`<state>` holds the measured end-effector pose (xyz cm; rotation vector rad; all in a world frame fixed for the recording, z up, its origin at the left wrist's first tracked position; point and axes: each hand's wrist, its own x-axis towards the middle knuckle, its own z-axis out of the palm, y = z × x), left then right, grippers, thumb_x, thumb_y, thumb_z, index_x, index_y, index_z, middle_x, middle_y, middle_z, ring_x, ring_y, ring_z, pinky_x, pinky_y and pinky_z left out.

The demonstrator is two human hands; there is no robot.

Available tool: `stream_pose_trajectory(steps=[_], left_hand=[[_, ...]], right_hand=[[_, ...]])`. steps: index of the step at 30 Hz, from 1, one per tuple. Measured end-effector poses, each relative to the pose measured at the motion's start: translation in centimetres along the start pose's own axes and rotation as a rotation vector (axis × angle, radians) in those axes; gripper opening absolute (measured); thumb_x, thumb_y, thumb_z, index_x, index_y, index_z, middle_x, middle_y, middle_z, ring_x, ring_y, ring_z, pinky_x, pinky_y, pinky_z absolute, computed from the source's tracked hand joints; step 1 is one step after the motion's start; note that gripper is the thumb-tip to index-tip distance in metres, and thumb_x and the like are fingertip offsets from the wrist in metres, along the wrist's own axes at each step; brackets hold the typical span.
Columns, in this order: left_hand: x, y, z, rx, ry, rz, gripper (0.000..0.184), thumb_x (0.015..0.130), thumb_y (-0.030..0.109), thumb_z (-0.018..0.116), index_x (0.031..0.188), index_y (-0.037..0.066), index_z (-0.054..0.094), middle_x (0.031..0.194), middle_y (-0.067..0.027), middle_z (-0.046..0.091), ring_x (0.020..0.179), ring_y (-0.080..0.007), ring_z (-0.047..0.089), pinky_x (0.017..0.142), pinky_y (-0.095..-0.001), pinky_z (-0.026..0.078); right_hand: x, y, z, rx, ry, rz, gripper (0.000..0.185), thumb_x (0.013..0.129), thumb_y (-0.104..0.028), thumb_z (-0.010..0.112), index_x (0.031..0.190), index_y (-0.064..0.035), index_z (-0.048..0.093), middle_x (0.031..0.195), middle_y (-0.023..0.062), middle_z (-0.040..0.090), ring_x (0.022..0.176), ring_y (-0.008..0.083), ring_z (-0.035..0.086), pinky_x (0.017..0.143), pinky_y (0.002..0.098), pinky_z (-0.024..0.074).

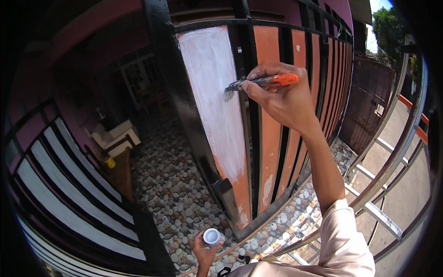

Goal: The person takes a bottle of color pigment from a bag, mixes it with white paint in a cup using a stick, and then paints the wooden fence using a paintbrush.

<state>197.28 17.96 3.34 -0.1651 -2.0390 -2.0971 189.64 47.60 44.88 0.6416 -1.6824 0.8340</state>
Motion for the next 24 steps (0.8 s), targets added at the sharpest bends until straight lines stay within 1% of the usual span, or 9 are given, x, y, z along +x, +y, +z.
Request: stream_pose_trajectory(steps=[3, 5, 6, 9, 11, 13, 18, 20, 24], left_hand=[[0.0, 0.0, -0.1, 0.033, 0.004, 0.010, 0.075, 0.063, 0.007, 0.090, 0.125, -0.004, 0.047, 0.113, -0.0156, 0.063, 0.101, -0.0217, 0.065, 0.083, -0.0320, 0.056], [-0.1, 0.0, -0.1, 0.051, 0.020, 0.018, 0.075, 0.063, 0.007, 0.090, 0.124, -0.004, 0.048, 0.113, -0.0156, 0.063, 0.101, -0.0214, 0.065, 0.084, -0.0318, 0.056], [-0.1, 0.1, -0.1, 0.051, 0.023, 0.018, 0.075, 0.063, 0.007, 0.090, 0.124, -0.004, 0.048, 0.113, -0.0156, 0.063, 0.101, -0.0214, 0.065, 0.084, -0.0318, 0.056], [-0.3, 0.5, -0.2, 0.046, 0.024, 0.018, 0.076, 0.063, 0.008, 0.090, 0.124, -0.004, 0.047, 0.113, -0.0153, 0.063, 0.101, -0.0213, 0.065, 0.084, -0.0318, 0.056], [-0.3, 0.7, -0.1, 0.007, 0.012, 0.003, 0.076, 0.063, 0.008, 0.090, 0.125, -0.004, 0.047, 0.112, -0.0149, 0.063, 0.101, -0.0214, 0.065, 0.084, -0.0318, 0.056], [-0.3, 0.8, -0.1, 0.004, 0.011, 0.002, 0.076, 0.063, 0.007, 0.090, 0.125, -0.004, 0.047, 0.112, -0.0146, 0.063, 0.101, -0.0212, 0.065, 0.084, -0.0320, 0.056], [-0.6, 0.4, -0.1, 0.031, 0.032, -0.001, 0.075, 0.063, 0.007, 0.089, 0.125, -0.003, 0.048, 0.112, -0.0143, 0.063, 0.101, -0.0208, 0.065, 0.084, -0.0325, 0.056], [-0.6, 0.6, -0.2, 0.080, -0.001, 0.014, 0.075, 0.063, 0.007, 0.089, 0.125, -0.003, 0.048, 0.113, -0.0142, 0.063, 0.101, -0.0210, 0.065, 0.085, -0.0331, 0.056], [-0.9, 0.8, -0.1, 0.057, -0.003, 0.029, 0.072, 0.065, 0.005, 0.088, 0.124, -0.002, 0.048, 0.114, -0.0139, 0.062, 0.101, -0.0211, 0.065, 0.085, -0.0330, 0.056]], right_hand=[[1.5, -0.9, 0.1, -0.026, 0.060, -0.052, 0.007, 0.074, -0.004, 0.071, 0.077, 0.0023, 0.068, 0.065, 0.0092, 0.066, 0.056, 0.0119, 0.063, 0.054, 0.0251, 0.0484], [2.0, -1.6, 0.3, 0.017, 0.245, -0.242, 0.011, 0.073, -0.004, 0.075, 0.079, 0.0018, 0.068, 0.069, 0.0088, 0.067, 0.059, 0.0126, 0.065, 0.056, 0.0244, 0.0492], [2.2, -1.8, 0.5, 0.020, 0.244, -0.243, 0.011, 0.073, -0.004, 0.075, 0.079, 0.0018, 0.068, 0.069, 0.0088, 0.067, 0.059, 0.0126, 0.065, 0.056, 0.0244, 0.0492], [3.0, -2.2, 1.5, -0.031, 0.306, -0.552, 0.014, 0.071, -0.004, 0.077, 0.082, 0.0006, 0.068, 0.075, 0.0092, 0.068, 0.065, 0.0182, 0.067, 0.059, 0.0246, 0.0506], [2.6, -2.6, 2.0, -0.066, 0.280, -0.530, 0.015, 0.072, -0.003, 0.077, 0.084, -0.0006, 0.068, 0.078, 0.0094, 0.068, 0.067, 0.0202, 0.067, 0.059, 0.0262, 0.0510], [2.4, -2.6, 2.4, -0.085, 0.197, -0.551, 0.015, 0.075, -0.001, 0.078, 0.088, 0.0024, 0.070, 0.085, 0.0102, 0.071, 0.074, 0.0151, 0.069, 0.063, 0.0238, 0.0532], [-0.8, -2.1, 3.0, -0.078, 0.094, -0.388, 0.016, 0.072, 0.002, 0.077, 0.087, 0.0016, 0.071, 0.082, 0.0108, 0.070, 0.072, 0.0176, 0.069, 0.061, 0.0257, 0.0529], [-2.4, -2.0, 3.1, -0.085, 0.079, -0.350, 0.016, 0.072, 0.002, 0.076, 0.087, 0.0015, 0.071, 0.082, 0.0109, 0.070, 0.071, 0.0174, 0.069, 0.060, 0.0257, 0.0527], [-5.5, -1.7, 3.2, -0.101, 0.032, -0.258, 0.016, 0.072, 0.002, 0.076, 0.087, 0.0011, 0.070, 0.080, 0.0113, 0.069, 0.068, 0.0169, 0.068, 0.056, 0.0253, 0.0516]])
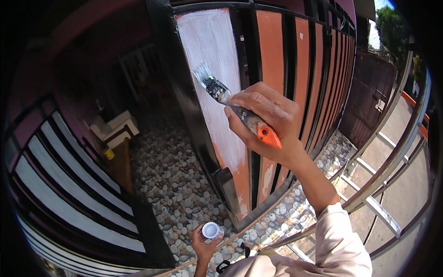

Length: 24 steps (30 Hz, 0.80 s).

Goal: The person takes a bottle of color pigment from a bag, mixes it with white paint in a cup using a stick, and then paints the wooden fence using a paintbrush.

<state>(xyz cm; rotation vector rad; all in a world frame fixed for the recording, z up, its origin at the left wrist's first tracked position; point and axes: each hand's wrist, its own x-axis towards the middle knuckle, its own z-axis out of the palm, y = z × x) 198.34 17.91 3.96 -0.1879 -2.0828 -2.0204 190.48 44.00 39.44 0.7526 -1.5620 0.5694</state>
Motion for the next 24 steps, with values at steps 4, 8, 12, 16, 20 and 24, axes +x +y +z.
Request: stream_pose_trajectory(steps=[4, 8, 12, 16, 20, 24], left_hand=[[-0.5, 0.1, -0.1, -0.001, -0.009, -0.012, 0.071, 0.066, 0.004, 0.087, 0.125, -0.002, 0.048, 0.115, -0.0134, 0.061, 0.103, -0.0203, 0.064, 0.087, -0.0330, 0.054], [-1.0, -0.4, -0.4, -0.002, -0.021, -0.044, 0.076, 0.065, 0.005, 0.089, 0.127, -0.002, 0.045, 0.117, -0.0137, 0.060, 0.104, -0.0205, 0.063, 0.088, -0.0326, 0.052], [-1.3, 0.1, -0.7, 0.040, -0.020, -0.054, 0.078, 0.064, 0.006, 0.089, 0.128, -0.003, 0.045, 0.116, -0.0143, 0.061, 0.104, -0.0210, 0.063, 0.089, -0.0328, 0.052], [-1.5, -0.7, -1.1, 0.049, -0.009, -0.016, 0.077, 0.065, 0.007, 0.089, 0.128, -0.003, 0.045, 0.116, -0.0143, 0.061, 0.105, -0.0214, 0.063, 0.091, -0.0335, 0.052], [-1.6, 0.4, -0.9, 0.052, -0.029, -0.022, 0.074, 0.066, -0.002, 0.084, 0.128, -0.001, 0.044, 0.118, -0.0127, 0.059, 0.108, -0.0208, 0.061, 0.096, -0.0354, 0.050], [-1.8, 0.6, -0.5, 0.097, -0.028, -0.018, 0.076, 0.067, 0.002, 0.086, 0.130, -0.003, 0.044, 0.117, -0.0129, 0.060, 0.105, -0.0197, 0.061, 0.092, -0.0335, 0.049]], right_hand=[[-4.0, -0.7, -0.1, 0.019, -0.052, 0.085, 0.019, 0.071, 0.002, 0.076, 0.089, 0.0007, 0.070, 0.078, 0.0106, 0.067, 0.066, 0.0175, 0.068, 0.055, 0.0248, 0.0514], [-10.0, -1.4, -0.6, 0.032, -0.122, 0.201, 0.022, 0.070, 0.003, 0.076, 0.091, 0.0007, 0.069, 0.080, 0.0114, 0.066, 0.065, 0.0200, 0.068, 0.055, 0.0264, 0.0526], [-16.4, -1.7, -1.2, 0.064, -0.205, 0.343, 0.024, 0.069, 0.002, 0.075, 0.092, -0.0012, 0.068, 0.082, 0.0100, 0.064, 0.068, 0.0216, 0.066, 0.056, 0.0286, 0.0519], [-22.5, -2.5, -2.4, 0.190, -0.288, 0.537, 0.022, 0.070, 0.004, 0.075, 0.091, 0.0003, 0.069, 0.084, 0.0114, 0.067, 0.072, 0.0224, 0.068, 0.061, 0.0293, 0.0535], [-25.6, -3.1, -2.5, 0.175, -0.197, 0.674, 0.020, 0.072, 0.004, 0.075, 0.091, 0.0001, 0.069, 0.083, 0.0110, 0.067, 0.070, 0.0216, 0.068, 0.061, 0.0289, 0.0521], [-26.4, -1.7, -1.7, 0.129, -0.165, 0.705, 0.018, 0.074, 0.002, 0.076, 0.090, 0.0004, 0.069, 0.079, 0.0112, 0.066, 0.067, 0.0209, 0.067, 0.057, 0.0282, 0.0501]])
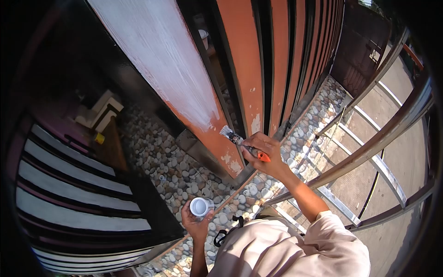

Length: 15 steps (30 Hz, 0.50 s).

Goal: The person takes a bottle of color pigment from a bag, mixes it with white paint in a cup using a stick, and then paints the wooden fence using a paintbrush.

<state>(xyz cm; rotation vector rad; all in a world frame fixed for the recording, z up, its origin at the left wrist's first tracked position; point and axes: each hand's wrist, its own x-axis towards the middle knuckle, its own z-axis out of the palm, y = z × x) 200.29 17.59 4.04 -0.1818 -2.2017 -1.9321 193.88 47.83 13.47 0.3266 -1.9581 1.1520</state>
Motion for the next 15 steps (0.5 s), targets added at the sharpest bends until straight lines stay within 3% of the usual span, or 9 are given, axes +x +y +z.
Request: stream_pose_trajectory(steps=[8, 12, 13, 15], left_hand=[[-0.5, 0.2, 1.2, 0.020, 0.003, 0.004, 0.075, 0.066, 0.000, 0.085, 0.130, -0.002, 0.045, 0.117, -0.0120, 0.060, 0.107, -0.0200, 0.060, 0.095, -0.0342, 0.049], [-0.5, 0.4, 1.6, 0.018, 0.004, -0.009, 0.075, 0.065, -0.001, 0.085, 0.129, 0.000, 0.045, 0.119, -0.0116, 0.058, 0.109, -0.0204, 0.060, 0.097, -0.0354, 0.049], [-0.5, 0.3, 1.7, 0.018, 0.010, -0.011, 0.075, 0.065, -0.001, 0.085, 0.129, 0.000, 0.045, 0.119, -0.0116, 0.058, 0.109, -0.0204, 0.060, 0.097, -0.0354, 0.049], [-0.6, 0.3, 1.9, 0.006, 0.009, -0.019, 0.074, 0.065, -0.002, 0.084, 0.129, 0.000, 0.045, 0.120, -0.0119, 0.058, 0.110, -0.0203, 0.060, 0.097, -0.0355, 0.050]], right_hand=[[6.4, -2.1, -0.8, 0.064, 0.131, -0.210, 0.022, 0.073, 0.003, 0.077, 0.093, 0.0002, 0.070, 0.082, 0.0110, 0.067, 0.069, 0.0192, 0.066, 0.057, 0.0264, 0.0500], [4.6, -1.0, 0.1, 0.068, 0.217, -0.306, 0.026, 0.072, 0.003, 0.077, 0.097, -0.0002, 0.070, 0.086, 0.0121, 0.067, 0.072, 0.0198, 0.066, 0.059, 0.0266, 0.0509], [3.4, -0.1, 0.6, 0.073, 0.211, -0.307, 0.026, 0.072, 0.003, 0.077, 0.097, -0.0002, 0.070, 0.086, 0.0121, 0.067, 0.072, 0.0198, 0.066, 0.059, 0.0266, 0.0509], [0.2, 2.1, 1.3, 0.086, 0.117, -0.100, 0.016, 0.072, 0.004, 0.077, 0.087, 0.0025, 0.070, 0.081, 0.0109, 0.068, 0.068, 0.0197, 0.067, 0.059, 0.0273, 0.0516]])
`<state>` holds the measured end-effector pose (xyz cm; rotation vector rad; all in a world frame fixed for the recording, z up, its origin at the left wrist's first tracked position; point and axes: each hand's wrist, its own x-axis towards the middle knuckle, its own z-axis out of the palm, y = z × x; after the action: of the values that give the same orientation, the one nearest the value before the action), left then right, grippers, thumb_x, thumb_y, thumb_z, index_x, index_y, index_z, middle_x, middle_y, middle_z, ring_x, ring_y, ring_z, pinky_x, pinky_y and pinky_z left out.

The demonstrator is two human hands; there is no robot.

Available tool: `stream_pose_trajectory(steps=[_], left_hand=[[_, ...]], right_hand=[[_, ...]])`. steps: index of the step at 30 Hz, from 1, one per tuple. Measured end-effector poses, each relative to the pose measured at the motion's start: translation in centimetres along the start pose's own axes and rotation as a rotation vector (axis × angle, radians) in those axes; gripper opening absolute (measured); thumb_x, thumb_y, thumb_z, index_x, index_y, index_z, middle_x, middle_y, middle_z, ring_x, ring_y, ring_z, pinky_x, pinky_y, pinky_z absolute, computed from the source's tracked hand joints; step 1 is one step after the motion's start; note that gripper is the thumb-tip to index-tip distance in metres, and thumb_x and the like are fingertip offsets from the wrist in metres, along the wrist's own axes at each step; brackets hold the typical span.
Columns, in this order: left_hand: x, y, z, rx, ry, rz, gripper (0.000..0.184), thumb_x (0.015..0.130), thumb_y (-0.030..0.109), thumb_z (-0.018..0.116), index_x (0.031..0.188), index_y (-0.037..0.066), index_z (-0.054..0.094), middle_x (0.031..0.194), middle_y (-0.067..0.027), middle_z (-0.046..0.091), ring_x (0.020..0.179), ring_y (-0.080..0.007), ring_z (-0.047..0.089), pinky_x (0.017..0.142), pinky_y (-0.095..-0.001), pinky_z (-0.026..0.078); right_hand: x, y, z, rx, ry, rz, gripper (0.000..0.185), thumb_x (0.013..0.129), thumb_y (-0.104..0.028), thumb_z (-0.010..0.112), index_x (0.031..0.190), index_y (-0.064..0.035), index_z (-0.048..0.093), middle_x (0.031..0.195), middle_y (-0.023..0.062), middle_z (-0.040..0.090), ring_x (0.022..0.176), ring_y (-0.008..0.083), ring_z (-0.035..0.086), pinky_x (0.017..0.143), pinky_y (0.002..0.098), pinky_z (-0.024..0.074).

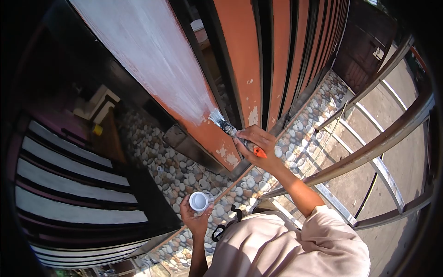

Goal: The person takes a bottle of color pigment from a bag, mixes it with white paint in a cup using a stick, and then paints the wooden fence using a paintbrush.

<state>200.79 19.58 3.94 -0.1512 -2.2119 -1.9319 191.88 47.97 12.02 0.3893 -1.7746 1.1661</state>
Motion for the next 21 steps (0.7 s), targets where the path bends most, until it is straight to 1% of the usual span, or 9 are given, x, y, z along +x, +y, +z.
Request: stream_pose_trajectory(steps=[1, 3, 4, 6, 10, 15, 18, 19, 21], left_hand=[[-0.1, -0.2, 0.1, -0.001, 0.005, 0.000, 0.074, 0.065, -0.002, 0.084, 0.129, 0.000, 0.045, 0.120, -0.0119, 0.058, 0.110, -0.0203, 0.060, 0.097, -0.0355, 0.050], [-0.1, -0.8, 0.2, 0.022, 0.007, 0.005, 0.074, 0.066, -0.002, 0.084, 0.128, 0.000, 0.045, 0.120, -0.0122, 0.058, 0.110, -0.0204, 0.060, 0.096, -0.0355, 0.050], [-0.1, -0.8, 0.3, 0.021, 0.010, 0.006, 0.074, 0.066, -0.002, 0.084, 0.128, 0.000, 0.045, 0.120, -0.0122, 0.058, 0.110, -0.0204, 0.060, 0.096, -0.0355, 0.050], [-0.2, -0.4, 0.6, 0.003, -0.004, -0.011, 0.074, 0.066, -0.002, 0.084, 0.128, 0.000, 0.045, 0.120, -0.0124, 0.058, 0.110, -0.0206, 0.061, 0.096, -0.0354, 0.051], [0.0, -0.1, 1.3, -0.006, -0.008, -0.014, 0.074, 0.066, -0.002, 0.084, 0.129, 0.000, 0.044, 0.119, -0.0122, 0.059, 0.110, -0.0204, 0.060, 0.096, -0.0353, 0.050], [0.0, 0.1, 1.5, 0.005, -0.008, 0.005, 0.074, 0.066, -0.002, 0.084, 0.129, 0.000, 0.045, 0.119, -0.0123, 0.059, 0.110, -0.0201, 0.060, 0.097, -0.0348, 0.049], [0.0, -0.4, 1.4, 0.032, 0.011, 0.016, 0.076, 0.066, 0.000, 0.085, 0.130, -0.003, 0.043, 0.118, -0.0139, 0.059, 0.107, -0.0215, 0.061, 0.095, -0.0344, 0.049], [-0.1, -0.4, 1.4, 0.034, 0.016, 0.012, 0.076, 0.066, 0.000, 0.085, 0.130, -0.003, 0.043, 0.118, -0.0139, 0.059, 0.107, -0.0215, 0.061, 0.095, -0.0344, 0.049], [-0.2, -0.2, 1.5, 0.018, 0.029, -0.009, 0.077, 0.066, 0.000, 0.085, 0.130, -0.003, 0.043, 0.117, -0.0140, 0.060, 0.107, -0.0214, 0.061, 0.095, -0.0345, 0.049]], right_hand=[[-1.8, 0.8, -0.3, 0.003, -0.004, -0.003, 0.016, 0.072, 0.004, 0.077, 0.087, 0.0025, 0.070, 0.081, 0.0109, 0.068, 0.068, 0.0197, 0.067, 0.059, 0.0273, 0.0516], [-4.1, 1.6, -0.8, -0.083, -0.219, 0.205, 0.016, 0.072, 0.003, 0.077, 0.086, 0.0022, 0.070, 0.079, 0.0111, 0.067, 0.065, 0.0190, 0.066, 0.056, 0.0283, 0.0500], [-4.1, 1.9, -0.8, -0.082, -0.220, 0.202, 0.016, 0.072, 0.003, 0.077, 0.086, 0.0022, 0.070, 0.079, 0.0111, 0.067, 0.065, 0.0190, 0.066, 0.056, 0.0283, 0.0500], [-3.9, 2.1, -0.8, -0.088, -0.189, 0.175, 0.016, 0.072, 0.003, 0.078, 0.085, 0.0016, 0.069, 0.076, 0.0113, 0.065, 0.062, 0.0184, 0.064, 0.054, 0.0287, 0.0485], [3.3, -0.4, -0.5, -0.061, -0.083, 0.082, 0.016, 0.072, 0.002, 0.078, 0.085, 0.0017, 0.069, 0.076, 0.0111, 0.066, 0.063, 0.0185, 0.065, 0.054, 0.0274, 0.0488], [9.3, -5.0, -1.0, -0.004, 0.136, -0.233, 0.022, 0.073, 0.004, 0.075, 0.094, -0.0009, 0.070, 0.085, 0.0111, 0.067, 0.073, 0.0207, 0.068, 0.061, 0.0271, 0.0529], [7.1, -4.0, -0.3, 0.001, 0.111, -0.205, 0.023, 0.075, 0.005, 0.073, 0.097, -0.0006, 0.070, 0.088, 0.0110, 0.068, 0.074, 0.0200, 0.068, 0.063, 0.0262, 0.0536], [5.5, -3.2, 0.2, -0.006, 0.068, -0.141, 0.019, 0.071, 0.006, 0.077, 0.090, 0.0025, 0.071, 0.085, 0.0141, 0.069, 0.073, 0.0212, 0.069, 0.063, 0.0271, 0.0546], [1.0, -0.6, 0.9, -0.004, 0.012, -0.057, 0.019, 0.072, 0.005, 0.076, 0.090, 0.0023, 0.070, 0.085, 0.0140, 0.069, 0.072, 0.0216, 0.069, 0.062, 0.0268, 0.0536]])
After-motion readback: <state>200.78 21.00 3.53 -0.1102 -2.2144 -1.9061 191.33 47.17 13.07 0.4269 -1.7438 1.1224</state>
